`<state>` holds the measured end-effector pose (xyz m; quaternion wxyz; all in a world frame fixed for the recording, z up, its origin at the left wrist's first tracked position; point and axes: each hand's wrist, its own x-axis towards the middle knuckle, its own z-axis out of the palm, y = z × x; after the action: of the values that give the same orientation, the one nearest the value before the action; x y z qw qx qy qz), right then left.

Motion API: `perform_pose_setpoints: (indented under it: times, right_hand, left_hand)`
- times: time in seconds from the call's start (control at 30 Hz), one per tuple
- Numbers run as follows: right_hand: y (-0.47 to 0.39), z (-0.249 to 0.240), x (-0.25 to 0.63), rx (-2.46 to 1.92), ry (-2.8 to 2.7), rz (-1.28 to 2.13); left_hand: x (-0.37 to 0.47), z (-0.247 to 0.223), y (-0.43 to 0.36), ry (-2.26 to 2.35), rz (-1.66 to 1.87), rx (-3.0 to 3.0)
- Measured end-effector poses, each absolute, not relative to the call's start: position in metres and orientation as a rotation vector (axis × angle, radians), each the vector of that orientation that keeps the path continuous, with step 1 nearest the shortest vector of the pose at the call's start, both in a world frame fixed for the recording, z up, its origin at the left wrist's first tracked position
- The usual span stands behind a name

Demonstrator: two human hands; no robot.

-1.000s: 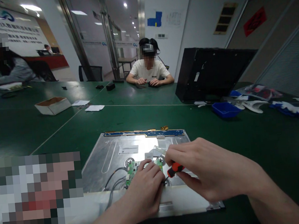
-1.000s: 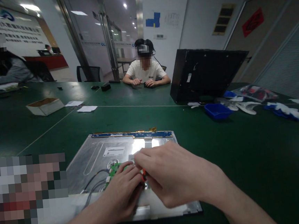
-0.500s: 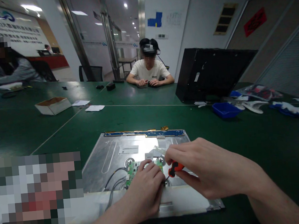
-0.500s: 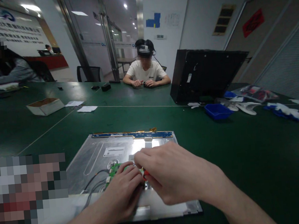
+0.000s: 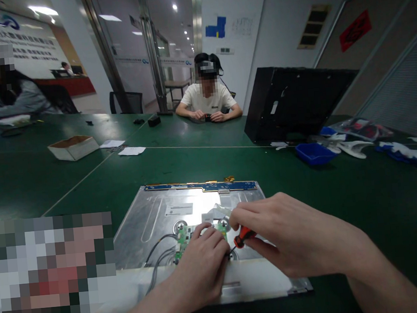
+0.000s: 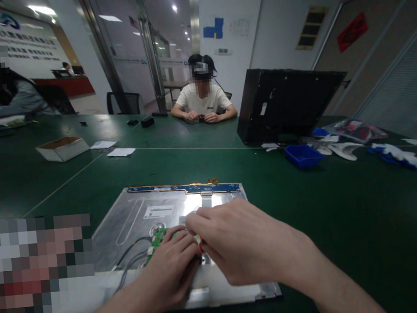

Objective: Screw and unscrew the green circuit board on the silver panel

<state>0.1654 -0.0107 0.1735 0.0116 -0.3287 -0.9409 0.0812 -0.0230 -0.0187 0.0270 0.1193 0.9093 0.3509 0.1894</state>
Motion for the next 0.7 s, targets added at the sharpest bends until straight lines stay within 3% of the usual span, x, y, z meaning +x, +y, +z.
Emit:
perform_pose_setpoints:
  times: [0.7]
  right_hand:
    - [-0.0107, 0.1726, 0.1616, -1.054, -2.943, 0.215]
  left_hand:
    - [-0.0236, 0.0276, -0.0187, 1.029, 0.564, 2.679]
